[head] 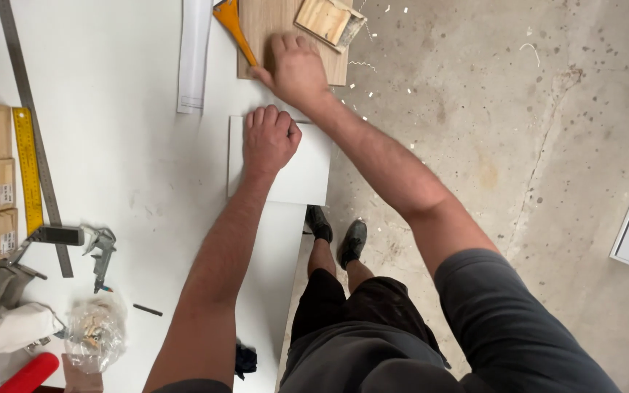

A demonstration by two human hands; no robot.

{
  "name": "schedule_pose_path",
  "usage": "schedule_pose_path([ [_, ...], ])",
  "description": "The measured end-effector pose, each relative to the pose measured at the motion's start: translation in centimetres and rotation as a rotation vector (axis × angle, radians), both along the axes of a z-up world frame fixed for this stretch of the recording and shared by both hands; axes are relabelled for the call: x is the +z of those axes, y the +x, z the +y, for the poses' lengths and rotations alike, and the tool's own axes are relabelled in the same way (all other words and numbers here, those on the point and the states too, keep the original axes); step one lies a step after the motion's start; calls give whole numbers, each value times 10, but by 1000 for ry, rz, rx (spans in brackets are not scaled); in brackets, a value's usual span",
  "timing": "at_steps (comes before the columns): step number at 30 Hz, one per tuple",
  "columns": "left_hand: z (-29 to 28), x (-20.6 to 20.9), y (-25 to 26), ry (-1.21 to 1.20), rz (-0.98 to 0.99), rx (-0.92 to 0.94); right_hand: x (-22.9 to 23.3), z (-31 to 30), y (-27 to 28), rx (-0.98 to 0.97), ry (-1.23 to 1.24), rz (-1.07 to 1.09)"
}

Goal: The person sands the edges and surfaces of small wooden boards using a sanding block. They also use a yellow scraper tool to work on the edges of the boards. The person handles the boards one at a time, flipping them over to sand different sides.

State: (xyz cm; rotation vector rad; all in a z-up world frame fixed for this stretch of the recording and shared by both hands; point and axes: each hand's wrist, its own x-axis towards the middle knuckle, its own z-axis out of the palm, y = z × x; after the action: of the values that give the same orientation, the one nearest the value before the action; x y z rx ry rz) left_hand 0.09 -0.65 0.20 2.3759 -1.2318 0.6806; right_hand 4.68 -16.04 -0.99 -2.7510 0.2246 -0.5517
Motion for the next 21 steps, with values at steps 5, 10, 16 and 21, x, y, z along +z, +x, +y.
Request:
schedule_pose_path([
  [5, 2, -2, 0, 19, 11, 6, -43, 6, 32, -1, -32, -3],
  [10, 1, -1, 1, 22, 4, 13, 4, 1, -17, 59, 268, -29],
  [16, -2, -15, 11, -39, 8, -34, 43, -3, -204, -38, 1210, 39],
  [21, 0, -29, 6, -31, -18, -25, 70, 18, -253, -71, 1492, 158],
])
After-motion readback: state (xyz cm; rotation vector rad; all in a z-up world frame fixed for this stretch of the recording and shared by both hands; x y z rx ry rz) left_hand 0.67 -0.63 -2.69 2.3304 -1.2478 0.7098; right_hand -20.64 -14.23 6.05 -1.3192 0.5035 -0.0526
